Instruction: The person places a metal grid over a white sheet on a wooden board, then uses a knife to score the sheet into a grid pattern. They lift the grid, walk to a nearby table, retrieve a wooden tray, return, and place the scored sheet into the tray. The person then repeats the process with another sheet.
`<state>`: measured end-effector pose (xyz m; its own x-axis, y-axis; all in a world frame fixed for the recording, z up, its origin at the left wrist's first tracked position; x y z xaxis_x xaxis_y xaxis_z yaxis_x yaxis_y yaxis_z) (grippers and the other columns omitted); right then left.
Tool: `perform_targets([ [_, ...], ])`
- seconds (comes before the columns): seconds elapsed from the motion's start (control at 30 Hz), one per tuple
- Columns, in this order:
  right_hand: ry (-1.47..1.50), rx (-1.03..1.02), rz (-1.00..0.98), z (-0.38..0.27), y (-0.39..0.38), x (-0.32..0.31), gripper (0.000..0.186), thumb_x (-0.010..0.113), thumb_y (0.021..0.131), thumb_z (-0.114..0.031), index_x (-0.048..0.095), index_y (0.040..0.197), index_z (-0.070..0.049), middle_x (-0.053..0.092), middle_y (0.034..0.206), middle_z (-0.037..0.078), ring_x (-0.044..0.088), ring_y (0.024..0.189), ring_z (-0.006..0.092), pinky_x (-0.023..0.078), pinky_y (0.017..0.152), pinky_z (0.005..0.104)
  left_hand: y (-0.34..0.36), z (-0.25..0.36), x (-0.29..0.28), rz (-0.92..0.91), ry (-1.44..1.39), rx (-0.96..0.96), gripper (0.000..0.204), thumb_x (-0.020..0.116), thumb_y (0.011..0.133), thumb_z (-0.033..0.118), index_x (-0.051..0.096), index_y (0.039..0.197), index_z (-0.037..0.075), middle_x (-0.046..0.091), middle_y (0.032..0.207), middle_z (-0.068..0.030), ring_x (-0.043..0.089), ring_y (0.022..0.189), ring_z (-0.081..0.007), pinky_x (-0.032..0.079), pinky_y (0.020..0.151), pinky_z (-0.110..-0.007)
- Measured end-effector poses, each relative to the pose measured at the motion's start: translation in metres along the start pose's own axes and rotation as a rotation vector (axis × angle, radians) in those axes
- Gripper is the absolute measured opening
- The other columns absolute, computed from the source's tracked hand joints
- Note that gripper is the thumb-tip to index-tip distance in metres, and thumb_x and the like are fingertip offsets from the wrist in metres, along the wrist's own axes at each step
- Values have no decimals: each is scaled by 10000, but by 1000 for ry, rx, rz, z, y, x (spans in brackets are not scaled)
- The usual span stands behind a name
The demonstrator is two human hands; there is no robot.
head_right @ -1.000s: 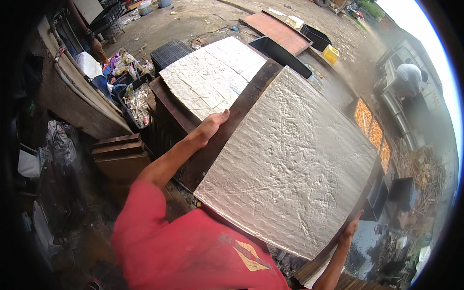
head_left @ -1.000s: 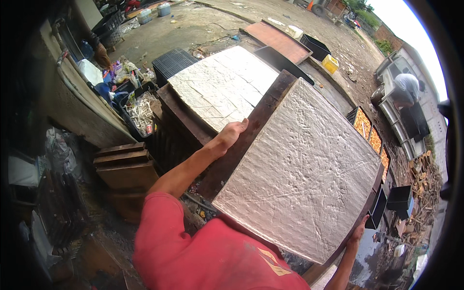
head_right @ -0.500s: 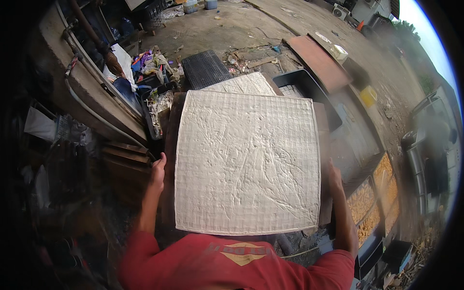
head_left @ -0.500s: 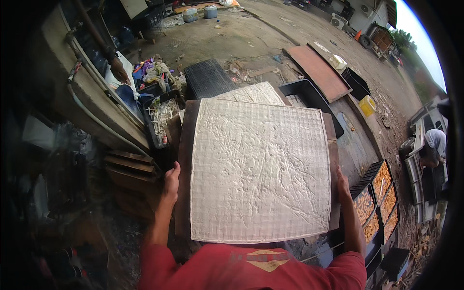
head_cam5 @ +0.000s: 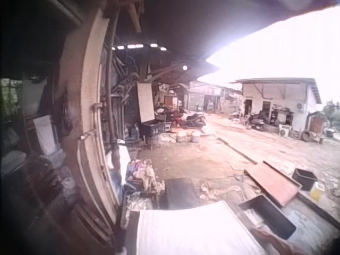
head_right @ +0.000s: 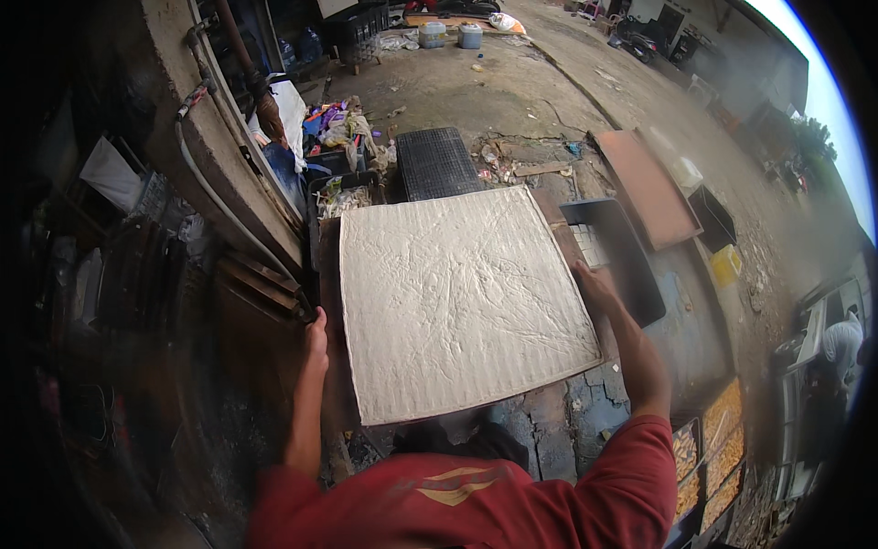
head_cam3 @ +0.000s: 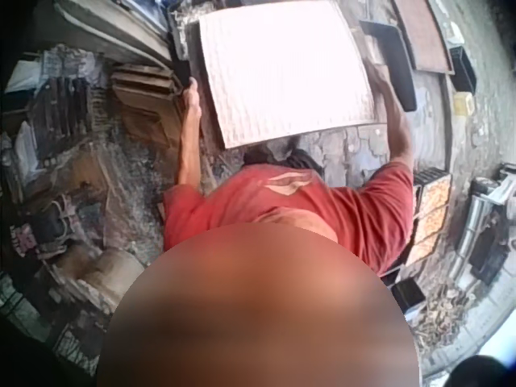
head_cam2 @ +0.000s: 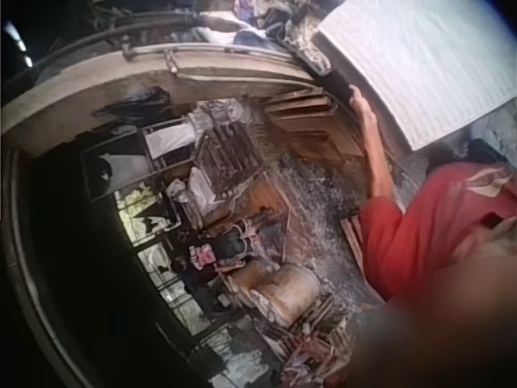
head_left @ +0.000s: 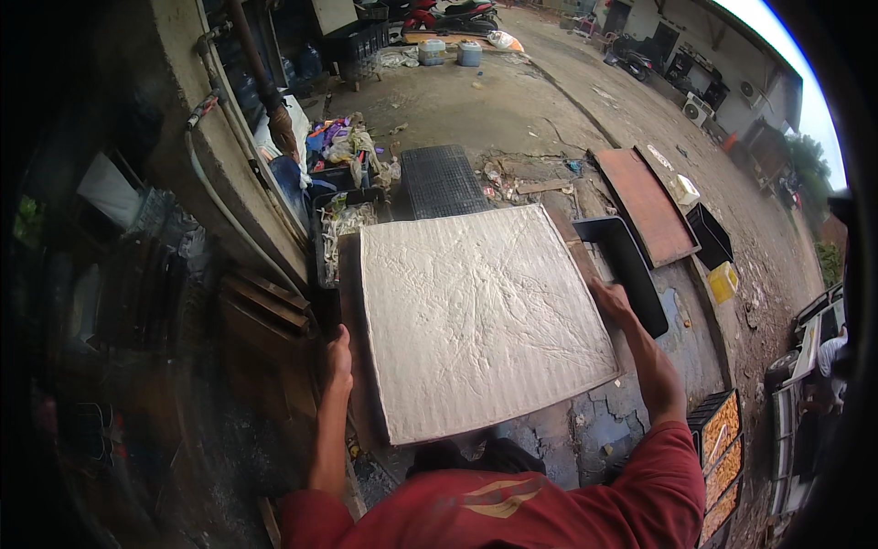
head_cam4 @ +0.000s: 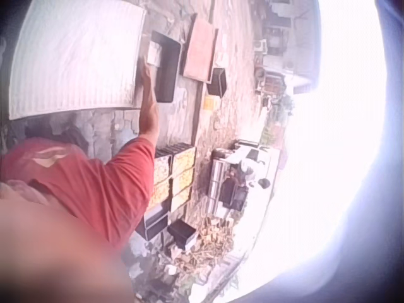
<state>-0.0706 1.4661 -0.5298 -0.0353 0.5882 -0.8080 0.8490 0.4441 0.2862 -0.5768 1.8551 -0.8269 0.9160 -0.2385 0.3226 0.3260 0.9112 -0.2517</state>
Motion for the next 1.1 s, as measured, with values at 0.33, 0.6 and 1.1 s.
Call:
perform_targets([
  [0.33, -345, -224, -31, 16, 3, 43, 738, 569, 992, -598, 708, 865, 116, 679, 859, 339, 706, 862, 443, 512, 795, 510, 12, -26, -28, 170, 308, -43, 747, 486, 1051, 595, 622, 1300, -95, 616, 1374, -218, 557, 1297, -287, 395, 1117, -417],
  [0.6, -417, -370, -57, -11, -21, 46, 662, 582, 999, -549, 715, 887, 90, 688, 875, 326, 694, 863, 472, 512, 791, 515, -106, 145, -45, 692, 1186, 711, 565, 465, 1064, 457, 740, 1120, -32, 504, 1431, -351, 433, 1353, -504, 292, 1168, -599],
  [1.1, 904, 133, -899, 35, -384, 91, 159, 640, 1043, -214, 642, 1034, -55, 638, 758, 27, 579, 594, 115, 418, 517, 244, -291, -261, -229, 751, -553, -278, 707, 413, 1071, 585, 439, 1524, 44, 560, 1488, -166, 574, 1313, -338, 461, 1057, -531],
])
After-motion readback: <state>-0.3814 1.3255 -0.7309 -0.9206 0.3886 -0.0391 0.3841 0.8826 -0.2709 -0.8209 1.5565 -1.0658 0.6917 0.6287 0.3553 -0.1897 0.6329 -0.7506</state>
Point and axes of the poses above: each hand's wrist, its own y-axis towards the middle knuckle, its own x-axis out of the palm, z = x × y, the point moved 7 cm from there along y, towards the middle knuckle
